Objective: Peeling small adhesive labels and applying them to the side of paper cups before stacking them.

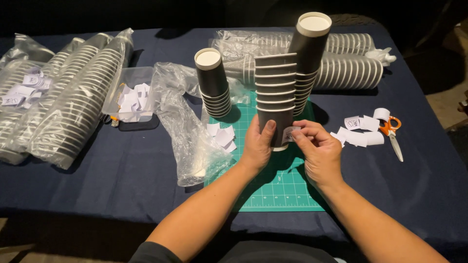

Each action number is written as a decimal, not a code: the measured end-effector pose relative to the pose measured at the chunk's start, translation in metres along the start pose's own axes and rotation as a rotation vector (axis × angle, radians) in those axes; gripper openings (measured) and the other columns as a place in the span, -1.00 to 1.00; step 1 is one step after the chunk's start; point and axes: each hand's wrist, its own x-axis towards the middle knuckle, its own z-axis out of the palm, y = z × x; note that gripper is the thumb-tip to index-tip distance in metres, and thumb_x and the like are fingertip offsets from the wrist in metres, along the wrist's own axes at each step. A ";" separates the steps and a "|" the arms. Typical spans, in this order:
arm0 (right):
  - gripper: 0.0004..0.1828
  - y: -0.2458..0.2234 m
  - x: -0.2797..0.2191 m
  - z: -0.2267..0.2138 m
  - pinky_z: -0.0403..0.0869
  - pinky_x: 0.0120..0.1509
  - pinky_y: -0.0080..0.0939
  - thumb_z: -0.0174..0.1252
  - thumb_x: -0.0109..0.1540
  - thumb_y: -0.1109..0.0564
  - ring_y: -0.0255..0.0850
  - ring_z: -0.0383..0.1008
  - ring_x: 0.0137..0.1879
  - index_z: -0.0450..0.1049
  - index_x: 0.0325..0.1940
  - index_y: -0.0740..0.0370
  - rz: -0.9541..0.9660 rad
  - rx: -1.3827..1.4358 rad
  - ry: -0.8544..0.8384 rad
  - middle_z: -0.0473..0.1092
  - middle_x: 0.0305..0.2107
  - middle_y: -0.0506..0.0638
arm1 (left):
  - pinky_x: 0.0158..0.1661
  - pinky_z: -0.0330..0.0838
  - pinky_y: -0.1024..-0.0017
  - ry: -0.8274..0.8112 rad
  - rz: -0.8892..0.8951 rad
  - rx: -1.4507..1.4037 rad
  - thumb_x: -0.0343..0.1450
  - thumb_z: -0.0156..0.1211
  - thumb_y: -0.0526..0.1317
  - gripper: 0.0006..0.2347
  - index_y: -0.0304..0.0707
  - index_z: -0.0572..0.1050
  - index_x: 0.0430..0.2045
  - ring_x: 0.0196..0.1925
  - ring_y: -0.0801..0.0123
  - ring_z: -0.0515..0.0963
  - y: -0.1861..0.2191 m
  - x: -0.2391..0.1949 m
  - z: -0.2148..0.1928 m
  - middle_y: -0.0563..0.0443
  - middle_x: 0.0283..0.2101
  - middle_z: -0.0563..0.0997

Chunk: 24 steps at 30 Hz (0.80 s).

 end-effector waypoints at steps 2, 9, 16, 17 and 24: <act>-0.89 0.001 -0.001 -0.001 0.51 -0.07 -0.41 0.39 0.25 0.27 -0.41 0.46 -0.19 0.56 -0.30 0.30 0.001 -0.026 0.016 0.55 -0.09 0.12 | -0.19 0.44 0.31 -0.013 0.011 0.027 0.49 0.17 0.17 -0.63 -0.16 0.45 -0.24 -0.24 0.37 0.45 -0.003 0.002 -0.001 0.04 -0.37 0.46; -0.85 0.009 0.003 -0.006 0.45 -0.13 -0.45 0.44 0.24 0.22 -0.44 0.39 -0.24 0.58 -0.31 0.30 -0.002 -0.059 0.045 0.54 -0.17 0.08 | -0.16 0.46 0.31 -0.041 0.036 0.078 0.49 0.16 0.18 -0.63 -0.13 0.45 -0.24 -0.22 0.38 0.47 -0.005 -0.001 -0.003 0.08 -0.36 0.47; -0.84 0.008 0.003 -0.005 0.39 -0.16 -0.48 0.45 0.25 0.22 -0.47 0.35 -0.26 0.58 -0.32 0.30 -0.004 -0.080 0.052 0.52 -0.22 0.02 | -0.13 0.47 0.30 -0.056 0.049 0.058 0.50 0.17 0.17 -0.65 -0.13 0.46 -0.22 -0.19 0.40 0.48 -0.024 0.004 -0.010 0.07 -0.33 0.49; -0.84 0.010 0.003 -0.006 0.38 -0.17 -0.48 0.45 0.24 0.22 -0.47 0.34 -0.27 0.58 -0.32 0.30 -0.010 -0.092 0.055 0.51 -0.23 0.01 | -0.12 0.47 0.30 -0.066 0.044 0.053 0.50 0.17 0.16 -0.65 -0.14 0.46 -0.22 -0.19 0.40 0.48 -0.022 0.004 -0.010 0.07 -0.33 0.50; -0.80 0.012 0.001 -0.009 0.41 -0.21 -0.46 0.48 0.24 0.23 -0.41 0.41 -0.25 0.55 -0.25 0.32 -0.127 -0.189 0.057 0.47 -0.26 0.02 | -0.13 0.51 0.42 -0.159 0.017 -0.147 0.53 0.15 0.11 -0.69 -0.14 0.48 -0.19 -0.18 0.50 0.49 -0.008 0.004 -0.006 0.16 -0.30 0.53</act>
